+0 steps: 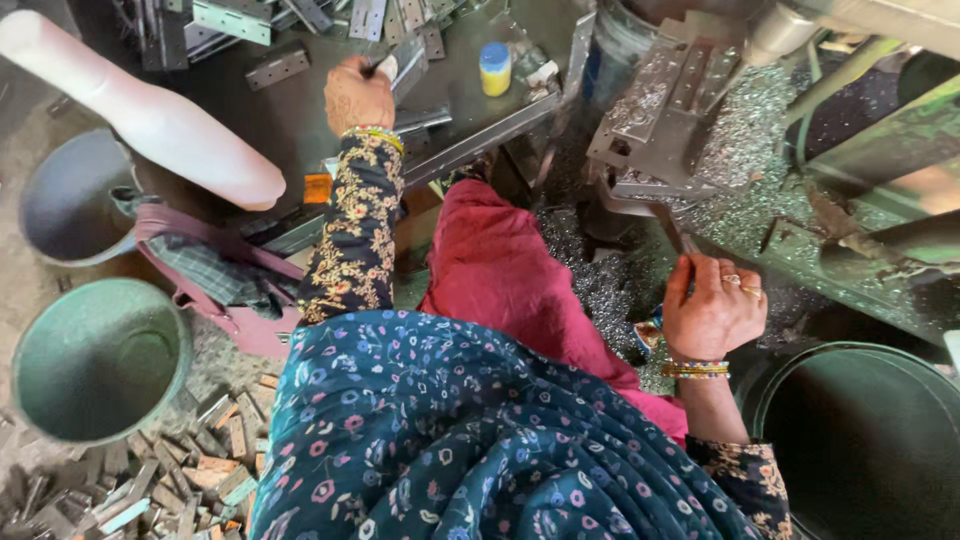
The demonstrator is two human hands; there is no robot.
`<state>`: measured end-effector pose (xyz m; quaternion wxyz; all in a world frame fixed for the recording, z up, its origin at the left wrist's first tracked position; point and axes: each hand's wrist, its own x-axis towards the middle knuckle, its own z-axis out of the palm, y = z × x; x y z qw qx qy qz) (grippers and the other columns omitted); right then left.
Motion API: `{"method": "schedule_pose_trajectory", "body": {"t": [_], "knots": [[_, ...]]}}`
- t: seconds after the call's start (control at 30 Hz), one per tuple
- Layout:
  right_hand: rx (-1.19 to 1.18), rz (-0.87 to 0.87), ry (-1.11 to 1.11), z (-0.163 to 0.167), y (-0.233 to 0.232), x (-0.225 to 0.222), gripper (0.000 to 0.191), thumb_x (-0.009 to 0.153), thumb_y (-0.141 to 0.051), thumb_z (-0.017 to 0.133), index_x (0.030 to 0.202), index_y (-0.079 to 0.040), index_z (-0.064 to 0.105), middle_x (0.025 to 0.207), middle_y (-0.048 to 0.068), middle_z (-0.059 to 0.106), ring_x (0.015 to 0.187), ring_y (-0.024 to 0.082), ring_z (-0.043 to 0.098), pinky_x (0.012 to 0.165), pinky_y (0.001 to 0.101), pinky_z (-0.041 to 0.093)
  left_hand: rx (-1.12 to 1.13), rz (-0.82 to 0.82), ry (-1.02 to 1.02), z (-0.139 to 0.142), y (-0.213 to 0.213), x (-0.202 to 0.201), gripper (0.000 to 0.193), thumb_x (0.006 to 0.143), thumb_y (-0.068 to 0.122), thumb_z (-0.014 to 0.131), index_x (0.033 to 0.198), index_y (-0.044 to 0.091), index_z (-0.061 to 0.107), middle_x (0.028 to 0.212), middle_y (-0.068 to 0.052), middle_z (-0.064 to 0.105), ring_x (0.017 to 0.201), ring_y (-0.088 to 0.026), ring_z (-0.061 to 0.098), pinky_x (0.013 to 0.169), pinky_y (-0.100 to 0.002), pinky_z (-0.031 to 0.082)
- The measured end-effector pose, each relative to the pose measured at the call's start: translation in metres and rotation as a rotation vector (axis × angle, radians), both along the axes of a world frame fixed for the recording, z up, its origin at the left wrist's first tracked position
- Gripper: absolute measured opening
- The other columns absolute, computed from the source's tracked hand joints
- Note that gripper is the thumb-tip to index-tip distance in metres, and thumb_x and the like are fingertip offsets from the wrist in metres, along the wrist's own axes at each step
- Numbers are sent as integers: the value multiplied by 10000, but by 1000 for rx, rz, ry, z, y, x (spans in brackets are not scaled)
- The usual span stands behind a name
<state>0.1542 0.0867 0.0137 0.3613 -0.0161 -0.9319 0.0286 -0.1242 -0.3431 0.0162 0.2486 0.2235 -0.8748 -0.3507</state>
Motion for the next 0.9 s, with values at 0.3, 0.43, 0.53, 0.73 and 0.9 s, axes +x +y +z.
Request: {"method": "schedule_pose_trajectory", "body": {"t": [0.3, 0.43, 0.53, 0.73, 0.9], "knots": [[-85, -106, -65, 4, -6, 0, 98, 948, -260, 772, 957, -178, 720, 995, 52, 678, 926, 291, 655, 769, 434, 517, 143, -821, 71, -42, 138, 7, 403, 737, 207, 870, 1080, 36, 747, 1054, -189, 770, 983, -303, 729, 875, -381, 564], [-61, -138, -146, 12, -5, 3, 177, 933, -280, 757, 1049, -159, 701, 1013, 67, 688, 931, 303, 676, 762, 446, 536, 79, -769, 100, -55, 292, 44, 282, 862, 100, 742, 1143, 77, 733, 1038, -191, 763, 1008, -397, 704, 878, -475, 546], [-91, -171, -281, 21, -5, 4, 316, 924, -314, 744, 1174, -138, 666, 1028, 113, 707, 909, 338, 695, 723, 474, 549, -236, -770, 187, -54, 348, 76, 316, 916, 115, 652, 1218, 36, 702, 1303, -178, 647, 1168, -371, 630, 945, -461, 541], [-223, -158, -770, 31, 14, -19, 515, 929, -480, 687, 1282, -118, 591, 1019, 206, 739, 935, 429, 712, 763, 539, 545, -609, -859, 15, -48, 351, 103, 326, 896, 228, 609, 1126, 29, 726, 1527, -95, 492, 1372, -281, 451, 1021, -458, 413], [-281, -12, -842, -21, 55, -40, 563, 903, -500, 682, 1268, -85, 572, 979, 249, 730, 925, 483, 692, 767, 584, 527, -655, -806, -11, -43, 367, 68, 305, 897, 225, 583, 1096, 61, 745, 1481, -84, 517, 1357, -282, 444, 1021, -460, 371]]}}
